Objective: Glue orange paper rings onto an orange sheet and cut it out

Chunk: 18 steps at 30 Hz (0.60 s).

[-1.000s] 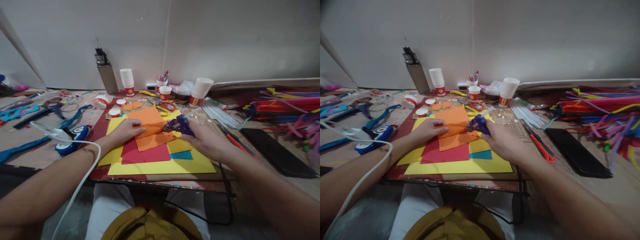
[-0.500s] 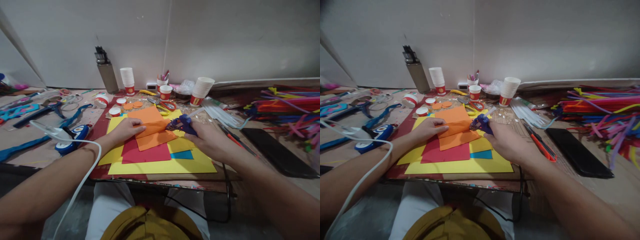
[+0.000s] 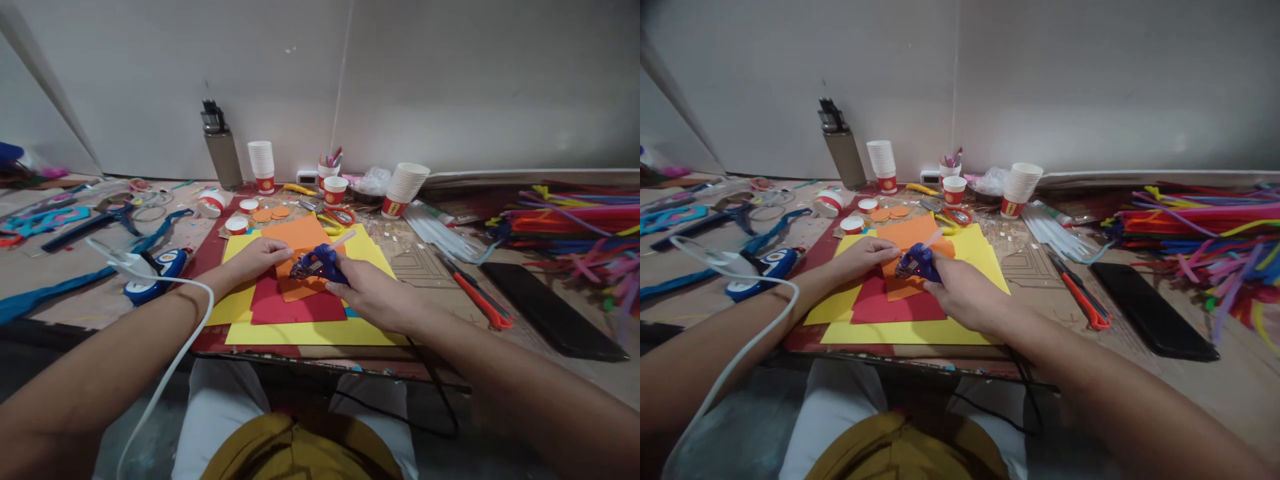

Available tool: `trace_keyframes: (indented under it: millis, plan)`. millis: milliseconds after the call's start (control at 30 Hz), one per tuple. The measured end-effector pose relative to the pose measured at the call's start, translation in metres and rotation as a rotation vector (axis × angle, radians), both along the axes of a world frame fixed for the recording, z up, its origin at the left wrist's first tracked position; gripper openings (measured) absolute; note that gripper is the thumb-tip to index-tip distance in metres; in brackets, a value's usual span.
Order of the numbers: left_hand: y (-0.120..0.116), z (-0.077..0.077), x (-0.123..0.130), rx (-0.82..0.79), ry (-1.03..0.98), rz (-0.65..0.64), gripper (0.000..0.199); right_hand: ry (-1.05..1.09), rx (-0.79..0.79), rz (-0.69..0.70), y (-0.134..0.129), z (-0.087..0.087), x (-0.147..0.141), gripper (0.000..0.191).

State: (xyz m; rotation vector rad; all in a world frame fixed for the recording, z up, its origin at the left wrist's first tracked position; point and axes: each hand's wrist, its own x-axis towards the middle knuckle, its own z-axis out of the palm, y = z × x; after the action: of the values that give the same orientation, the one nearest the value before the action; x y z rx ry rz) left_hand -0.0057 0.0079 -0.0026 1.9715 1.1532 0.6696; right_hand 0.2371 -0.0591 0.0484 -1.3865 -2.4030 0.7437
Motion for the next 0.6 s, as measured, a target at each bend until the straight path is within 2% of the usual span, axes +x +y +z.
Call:
trace_keyframes:
  millis: [233,433,600]
  plan:
    - [-0.002,0.000,0.001,-0.053,-0.060,0.006,0.040,-0.067,0.031,-0.056,0.002,0.000,0.010,0.032]
    - [0.000,-0.001,-0.001,-0.088,-0.083,-0.012,0.040,-0.082,0.058,0.033,0.007,-0.002,-0.004,0.026]
    - [-0.002,0.000,0.000,-0.132,-0.129,0.003,0.038,-0.072,0.066,0.055,0.006,-0.002,-0.007,0.025]
